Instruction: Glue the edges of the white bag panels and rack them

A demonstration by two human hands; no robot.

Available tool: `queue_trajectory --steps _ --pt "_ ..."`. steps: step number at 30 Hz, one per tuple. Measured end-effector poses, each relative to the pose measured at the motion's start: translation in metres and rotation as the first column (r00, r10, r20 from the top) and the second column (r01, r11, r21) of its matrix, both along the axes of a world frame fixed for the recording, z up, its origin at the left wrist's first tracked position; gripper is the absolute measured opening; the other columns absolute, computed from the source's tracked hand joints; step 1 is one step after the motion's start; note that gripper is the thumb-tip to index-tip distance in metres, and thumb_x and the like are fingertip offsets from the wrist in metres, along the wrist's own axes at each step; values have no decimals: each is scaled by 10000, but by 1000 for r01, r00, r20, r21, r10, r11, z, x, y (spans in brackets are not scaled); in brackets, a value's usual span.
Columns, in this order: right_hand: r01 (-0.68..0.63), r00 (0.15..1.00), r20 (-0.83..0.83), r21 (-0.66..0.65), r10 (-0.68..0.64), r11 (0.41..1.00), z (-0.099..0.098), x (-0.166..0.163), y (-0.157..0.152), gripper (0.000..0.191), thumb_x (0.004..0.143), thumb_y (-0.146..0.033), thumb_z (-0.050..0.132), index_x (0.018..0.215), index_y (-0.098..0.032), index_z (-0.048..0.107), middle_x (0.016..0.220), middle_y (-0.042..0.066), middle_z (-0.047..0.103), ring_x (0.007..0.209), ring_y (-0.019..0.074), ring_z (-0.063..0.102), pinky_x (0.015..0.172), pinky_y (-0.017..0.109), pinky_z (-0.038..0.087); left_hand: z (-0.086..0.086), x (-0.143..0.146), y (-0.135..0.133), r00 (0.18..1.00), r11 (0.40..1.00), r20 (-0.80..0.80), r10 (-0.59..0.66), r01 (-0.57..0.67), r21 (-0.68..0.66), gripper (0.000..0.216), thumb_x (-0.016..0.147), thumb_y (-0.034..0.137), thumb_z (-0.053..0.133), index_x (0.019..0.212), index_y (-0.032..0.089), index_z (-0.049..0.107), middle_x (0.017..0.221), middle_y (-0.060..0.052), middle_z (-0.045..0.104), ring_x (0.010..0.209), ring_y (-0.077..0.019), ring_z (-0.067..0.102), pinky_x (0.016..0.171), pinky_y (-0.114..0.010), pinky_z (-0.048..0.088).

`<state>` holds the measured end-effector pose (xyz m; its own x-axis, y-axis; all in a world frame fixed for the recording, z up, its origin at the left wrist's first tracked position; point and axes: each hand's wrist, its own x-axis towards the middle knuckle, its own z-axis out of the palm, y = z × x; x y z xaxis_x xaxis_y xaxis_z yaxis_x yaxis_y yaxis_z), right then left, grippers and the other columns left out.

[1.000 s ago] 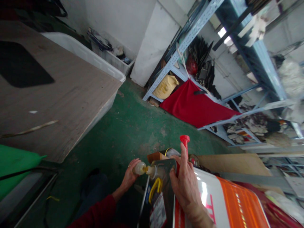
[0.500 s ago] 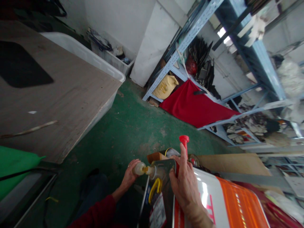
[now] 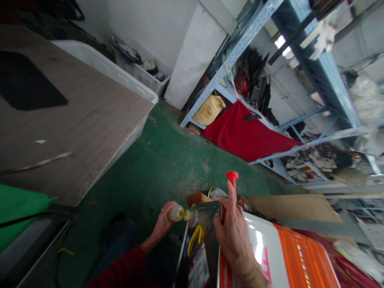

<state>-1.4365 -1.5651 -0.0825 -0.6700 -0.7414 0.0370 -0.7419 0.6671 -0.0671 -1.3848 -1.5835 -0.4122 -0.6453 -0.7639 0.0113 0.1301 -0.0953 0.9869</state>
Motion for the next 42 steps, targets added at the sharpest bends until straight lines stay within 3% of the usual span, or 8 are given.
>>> queue_trajectory --steps 42 --pt "-20 1000 21 -12 20 1000 -2 -2 1 784 801 -185 428 1481 -251 43 1120 49 647 1039 281 571 928 514 437 -4 -1 4 1000 1000 -5 28 -28 0 401 635 266 695 1023 176 655 1086 -115 662 1057 -296 580 977 -504 419"
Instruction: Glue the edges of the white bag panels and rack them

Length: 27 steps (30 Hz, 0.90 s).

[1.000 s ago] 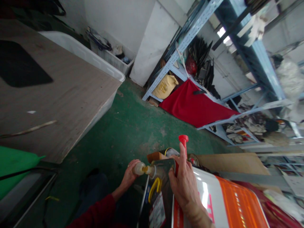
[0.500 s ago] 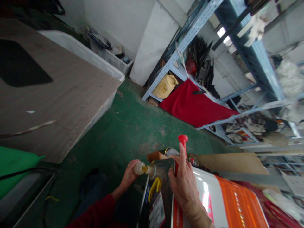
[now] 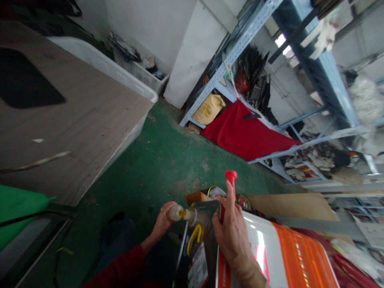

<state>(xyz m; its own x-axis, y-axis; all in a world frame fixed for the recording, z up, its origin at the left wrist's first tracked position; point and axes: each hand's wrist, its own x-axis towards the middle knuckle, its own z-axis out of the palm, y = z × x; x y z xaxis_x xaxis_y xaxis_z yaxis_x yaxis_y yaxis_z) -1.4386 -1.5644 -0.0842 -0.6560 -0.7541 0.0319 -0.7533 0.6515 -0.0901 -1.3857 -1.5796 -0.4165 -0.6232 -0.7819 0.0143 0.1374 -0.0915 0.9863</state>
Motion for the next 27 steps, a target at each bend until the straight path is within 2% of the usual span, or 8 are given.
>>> queue_trajectory --steps 9,14,27 --pt "18 1000 -10 -5 -18 1000 1 2 -2 789 791 -170 419 1483 -253 49 1107 45 655 1082 283 566 945 519 428 3 -1 0 1000 1000 31 -1 1 5 387 626 256 691 1008 208 664 1075 -92 668 1046 -290 585 971 -503 425" --pt "-21 999 -27 -6 21 1000 1 1 -1 792 788 -160 417 1482 -237 45 1098 59 656 1038 275 592 927 514 439 4 -1 -2 999 1000 32 -10 10 1 394 615 249 679 1006 195 666 1071 -103 667 1038 -293 589 964 -501 430" --pt "-14 1000 -27 8 14 1000 0 1 -1 781 800 -157 415 1482 -232 41 1110 57 651 1053 279 575 934 511 433 6 0 -4 999 1000 39 -24 24 3 409 609 253 705 1011 189 661 1084 -110 670 1050 -298 591 974 -511 423"
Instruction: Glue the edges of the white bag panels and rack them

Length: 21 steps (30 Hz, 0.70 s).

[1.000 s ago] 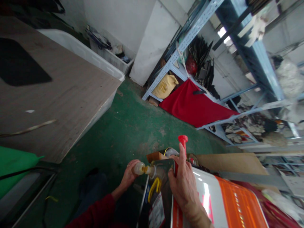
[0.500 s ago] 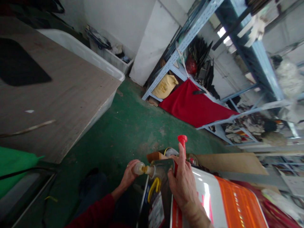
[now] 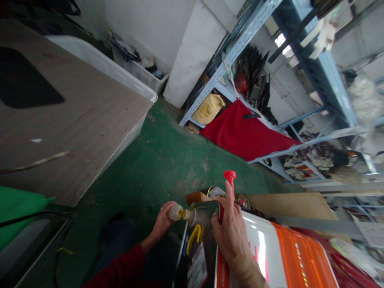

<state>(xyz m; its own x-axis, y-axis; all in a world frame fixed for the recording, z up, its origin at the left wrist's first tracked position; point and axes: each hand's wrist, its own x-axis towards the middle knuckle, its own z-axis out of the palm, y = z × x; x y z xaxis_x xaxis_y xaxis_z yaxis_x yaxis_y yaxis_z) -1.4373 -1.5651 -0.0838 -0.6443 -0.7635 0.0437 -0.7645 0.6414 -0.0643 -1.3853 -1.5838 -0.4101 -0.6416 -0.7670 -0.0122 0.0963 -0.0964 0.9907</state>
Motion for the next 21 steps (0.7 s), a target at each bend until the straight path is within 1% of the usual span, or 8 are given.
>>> queue_trajectory --steps 6,13,17,21 --pt "-23 999 -33 -4 23 1000 -1 0 0 780 804 -163 418 1483 -237 43 1085 59 657 1036 274 594 915 501 453 0 1 1 1000 1000 -10 5 -5 0 399 625 238 686 1021 199 657 1091 -100 671 1066 -290 585 984 -505 418" --pt "-6 1000 -9 -8 6 1000 0 0 0 789 795 -152 420 1482 -244 44 1097 51 657 1047 274 585 931 506 444 -3 -2 2 1000 1000 -11 8 -8 5 424 584 266 733 998 200 670 1074 -103 677 1044 -299 595 968 -506 429" --pt "-24 1000 -12 -3 24 1000 0 -2 1 809 780 -146 432 1482 -240 43 1090 53 659 1042 279 592 924 513 446 -4 -1 2 1000 1000 -11 14 -14 11 412 608 270 718 1011 203 666 1086 -101 674 1057 -298 589 979 -510 419" --pt "-13 1000 -18 -8 13 1000 -1 -1 1 798 786 -152 425 1484 -235 47 1095 55 657 1045 281 590 924 513 445 -4 0 2 1000 1000 -13 14 -14 15 415 607 251 707 1017 206 663 1092 -101 672 1059 -302 586 977 -515 418"
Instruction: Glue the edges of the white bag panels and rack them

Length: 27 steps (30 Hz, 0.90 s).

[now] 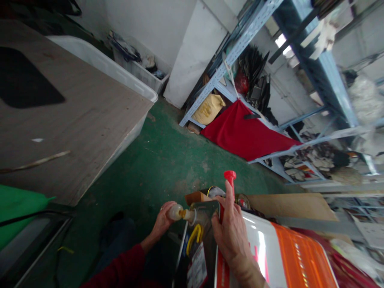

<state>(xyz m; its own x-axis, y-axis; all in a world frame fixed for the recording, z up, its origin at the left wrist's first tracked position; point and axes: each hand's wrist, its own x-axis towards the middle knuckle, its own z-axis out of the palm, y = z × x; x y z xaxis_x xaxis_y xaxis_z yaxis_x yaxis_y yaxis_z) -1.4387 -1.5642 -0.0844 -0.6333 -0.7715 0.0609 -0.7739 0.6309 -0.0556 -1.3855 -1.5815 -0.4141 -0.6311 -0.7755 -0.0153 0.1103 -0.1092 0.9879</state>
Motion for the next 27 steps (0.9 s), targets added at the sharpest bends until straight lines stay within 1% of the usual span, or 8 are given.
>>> queue_trajectory --steps 6,14,21,27 --pt "-23 1000 -4 9 23 1000 -1 -2 1 797 798 -168 431 1484 -232 30 1101 69 656 1035 284 599 906 519 461 1 0 0 1000 1000 -2 3 -3 4 402 608 231 694 1008 204 666 1082 -94 671 1057 -296 586 978 -512 419" --pt "44 999 24 4 -44 999 2 2 -1 783 795 -180 426 1481 -239 53 1094 54 659 1053 278 578 930 539 440 1 0 0 1000 1000 -7 9 -8 22 401 607 209 701 1006 204 666 1084 -92 670 1061 -291 583 982 -503 420" --pt "62 997 46 10 -63 998 4 4 -3 787 794 -196 431 1481 -248 51 1119 48 651 1051 279 577 934 527 442 0 0 1 1000 999 -18 16 -16 36 388 599 228 707 985 209 670 1060 -88 679 1037 -289 597 957 -489 444" --pt "38 998 45 21 -39 999 3 -1 0 815 782 -196 433 1486 -248 26 1121 48 650 1038 298 600 906 533 465 1 0 1 1000 999 -12 21 -21 49 394 597 225 710 989 212 675 1067 -91 677 1043 -297 593 965 -501 435"
